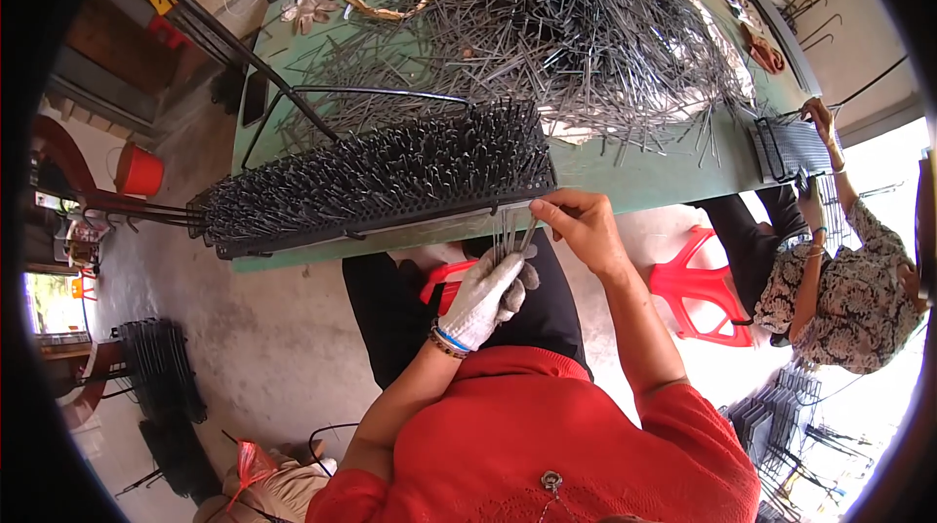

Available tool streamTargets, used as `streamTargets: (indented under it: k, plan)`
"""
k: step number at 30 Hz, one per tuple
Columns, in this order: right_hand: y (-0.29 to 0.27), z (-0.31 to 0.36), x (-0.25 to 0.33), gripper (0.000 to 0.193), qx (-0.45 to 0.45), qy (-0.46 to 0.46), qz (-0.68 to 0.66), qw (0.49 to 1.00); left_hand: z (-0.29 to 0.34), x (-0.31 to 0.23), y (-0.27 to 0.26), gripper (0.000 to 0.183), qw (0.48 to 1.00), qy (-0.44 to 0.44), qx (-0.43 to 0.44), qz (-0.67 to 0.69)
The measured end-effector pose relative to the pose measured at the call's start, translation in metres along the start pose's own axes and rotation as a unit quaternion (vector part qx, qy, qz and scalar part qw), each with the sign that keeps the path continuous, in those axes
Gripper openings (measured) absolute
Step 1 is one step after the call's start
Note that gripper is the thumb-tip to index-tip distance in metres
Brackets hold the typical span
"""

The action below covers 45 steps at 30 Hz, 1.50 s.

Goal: The recorder is assembling industrial metal brushes by inserting wire bristles into a base and using pliers to secure them.

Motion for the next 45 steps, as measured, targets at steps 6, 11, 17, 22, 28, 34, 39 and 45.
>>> streamTargets:
  k: [6, 11, 17, 22, 28, 34, 39, 45]
  plan:
    - [-0.006, -0.002, -0.005, 0.024, -0.064, -0.035, -0.01, 0.997, -0.001, -0.001, 0.001, 0.024, 0.999, -0.017, -0.009, -0.031]
    - [-0.021, -0.008, 0.016, 0.02, -0.183, -0.087, -0.082, 0.976, -0.003, 0.003, -0.003, 0.019, 0.999, -0.031, -0.006, -0.027]
    - [-0.029, -0.021, 0.025, 0.015, -0.24, -0.215, 0.058, 0.945, -0.004, 0.004, -0.001, 0.018, 0.999, -0.036, -0.002, -0.021]
    - [-0.023, -0.029, 0.018, 0.009, -0.249, -0.233, 0.083, 0.936, -0.004, 0.004, -0.002, 0.017, 0.999, -0.038, -0.003, -0.01]
    - [-0.02, -0.03, 0.02, 0.009, -0.244, -0.251, 0.095, 0.932, -0.005, 0.004, -0.005, 0.018, 0.999, -0.047, -0.013, 0.006]
    - [-0.013, -0.027, 0.017, 0.009, -0.239, -0.328, 0.147, 0.902, -0.006, 0.005, -0.004, 0.018, 0.999, -0.044, -0.011, 0.008]
    - [-0.005, -0.029, 0.011, 0.011, -0.214, -0.358, 0.152, 0.896, -0.005, 0.006, -0.005, 0.018, 0.999, -0.046, -0.016, 0.012]
    - [-0.006, -0.032, -0.002, 0.016, -0.2, -0.381, 0.235, 0.872, -0.005, 0.007, -0.007, 0.017, 0.999, -0.04, -0.009, 0.022]
Point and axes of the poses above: each hand's wrist, its own z-axis away from the middle knuckle, its own y-axis out of the palm, x = y × z, the point moved 2 cm from there along -z, towards the middle knuckle, and after that the axes turned 2 degrees about -z, right-handed, at the moved point
